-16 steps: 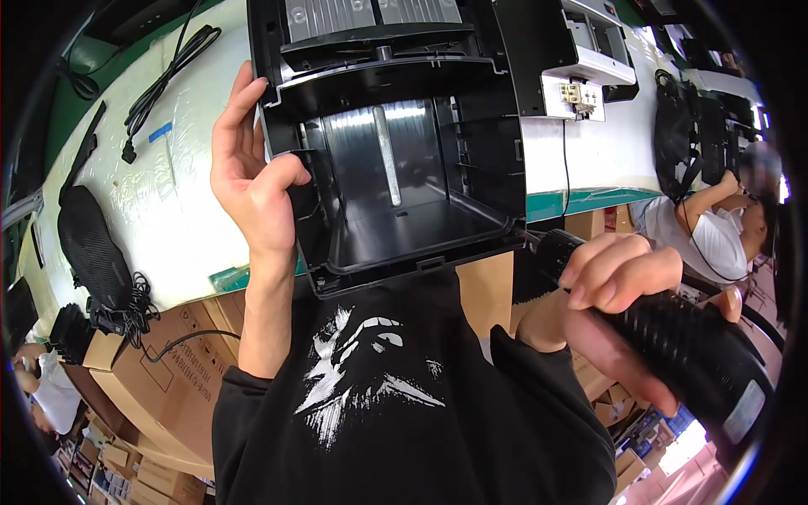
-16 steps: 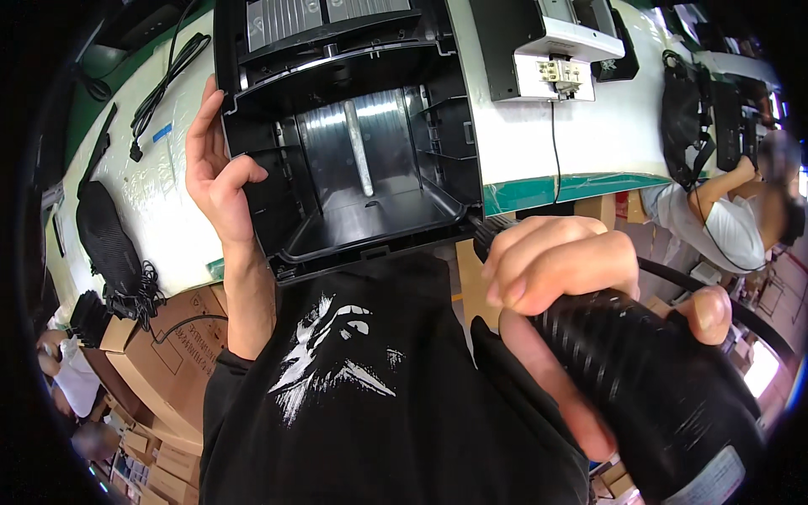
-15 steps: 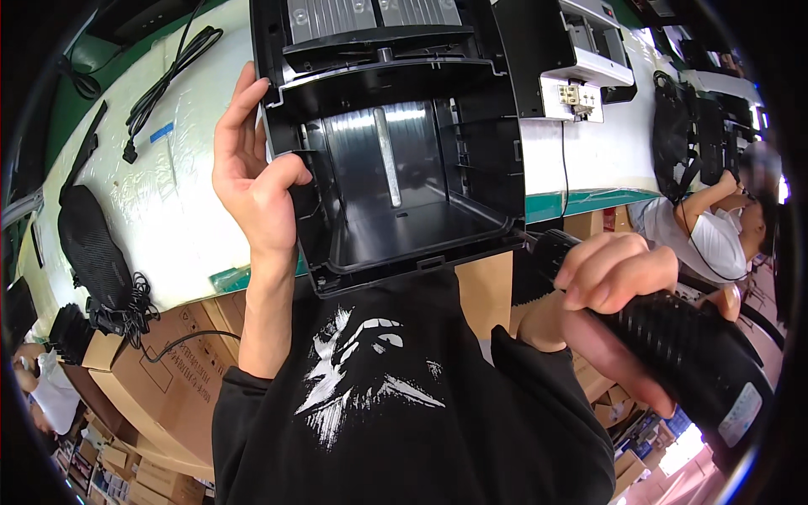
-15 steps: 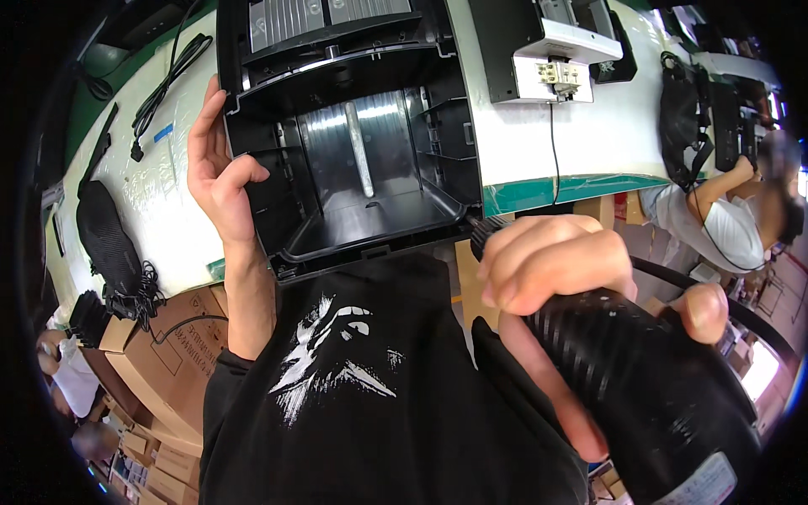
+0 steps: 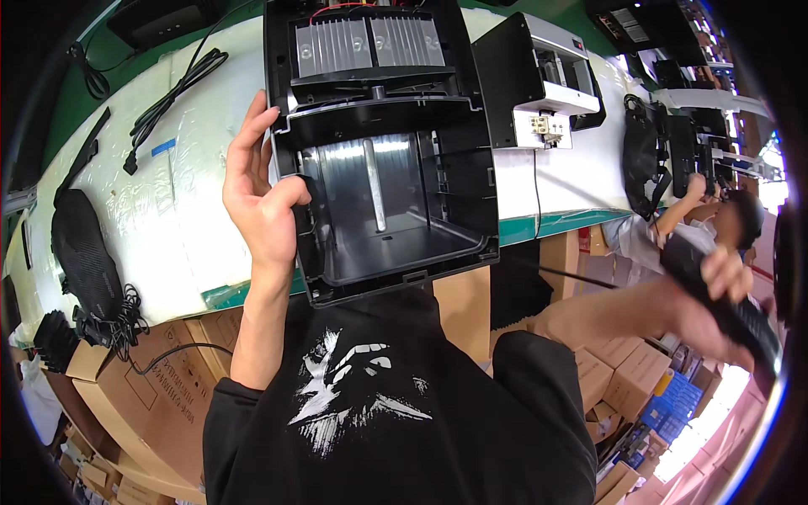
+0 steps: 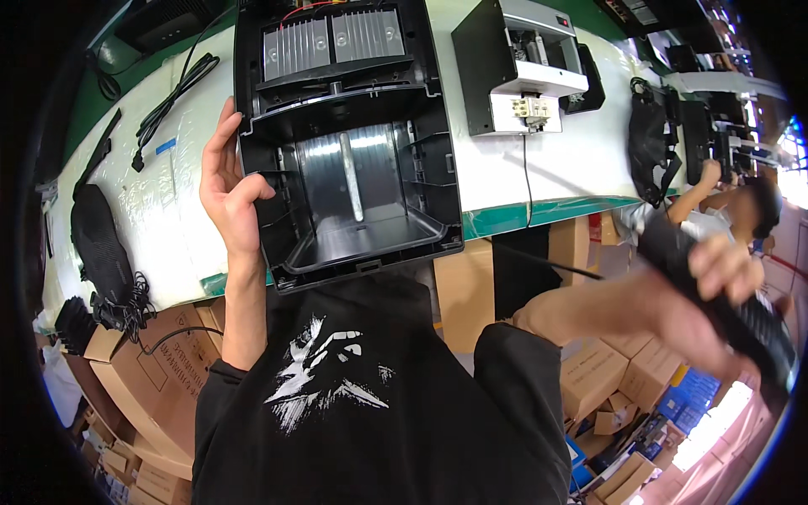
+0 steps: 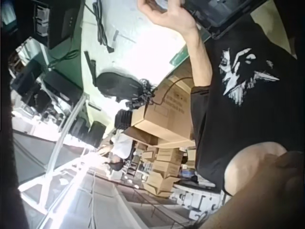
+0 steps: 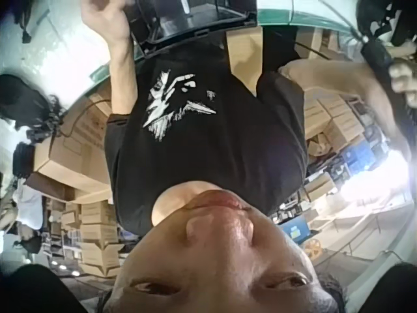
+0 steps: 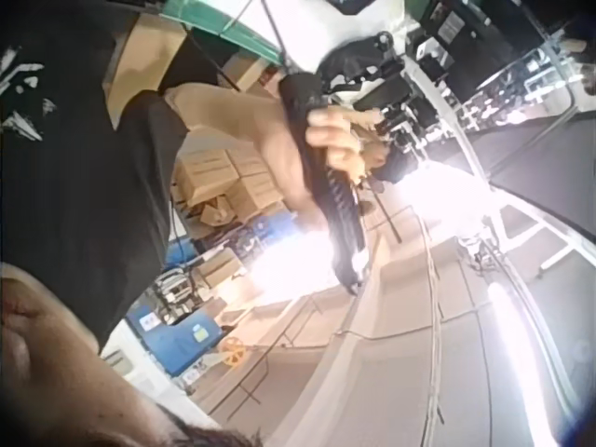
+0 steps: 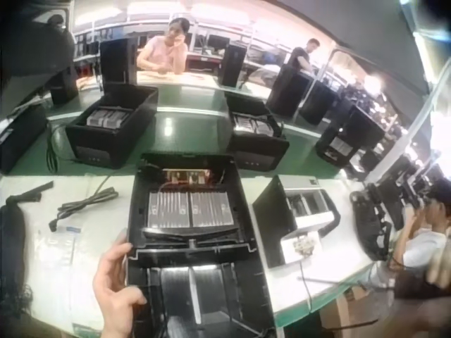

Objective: Assembling the outer enclosure of an electronic device using an electric screwdriver.

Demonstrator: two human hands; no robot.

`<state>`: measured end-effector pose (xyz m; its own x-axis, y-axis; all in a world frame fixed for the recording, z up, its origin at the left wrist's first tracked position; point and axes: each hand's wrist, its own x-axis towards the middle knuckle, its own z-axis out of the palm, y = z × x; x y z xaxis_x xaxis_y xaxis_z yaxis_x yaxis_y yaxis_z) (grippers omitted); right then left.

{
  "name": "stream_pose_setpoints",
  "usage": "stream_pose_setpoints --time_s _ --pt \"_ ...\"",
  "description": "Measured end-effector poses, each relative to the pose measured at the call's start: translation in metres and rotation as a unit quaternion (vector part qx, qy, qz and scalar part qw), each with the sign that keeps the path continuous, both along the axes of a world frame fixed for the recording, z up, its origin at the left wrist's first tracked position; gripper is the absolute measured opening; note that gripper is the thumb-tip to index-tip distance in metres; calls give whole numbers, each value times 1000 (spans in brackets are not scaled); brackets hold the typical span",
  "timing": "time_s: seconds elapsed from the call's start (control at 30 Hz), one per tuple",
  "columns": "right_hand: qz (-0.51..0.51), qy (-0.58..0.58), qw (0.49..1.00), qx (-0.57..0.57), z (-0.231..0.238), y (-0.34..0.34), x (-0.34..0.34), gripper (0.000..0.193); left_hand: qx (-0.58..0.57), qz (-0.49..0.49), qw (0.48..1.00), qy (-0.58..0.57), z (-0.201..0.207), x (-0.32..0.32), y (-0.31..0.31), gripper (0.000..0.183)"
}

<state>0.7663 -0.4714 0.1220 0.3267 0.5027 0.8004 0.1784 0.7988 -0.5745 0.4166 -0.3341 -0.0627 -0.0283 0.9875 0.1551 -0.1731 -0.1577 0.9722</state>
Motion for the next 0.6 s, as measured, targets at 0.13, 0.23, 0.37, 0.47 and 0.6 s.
stream_pose_setpoints --time_s 0.13,0.23,0.37,0.47,0.6 --pt "-158 14 987 -15 -41 44 11 91 0 -1 1000 10 0 0 1 72" --pt "-172 -13 985 -16 -60 59 15 92 -7 1 1000 17 2 2 0 73" --pt "-107 6 994 -32 -71 62 31 94 2 -7 1000 14 4 3 1 73" --pt "-60 0 993 -106 -59 76 34 94 11 -13 1000 25 3 1 2 75" --pt "-52 55 983 -167 -47 119 46 80 0 -3 1000 24 4 3 2 75"
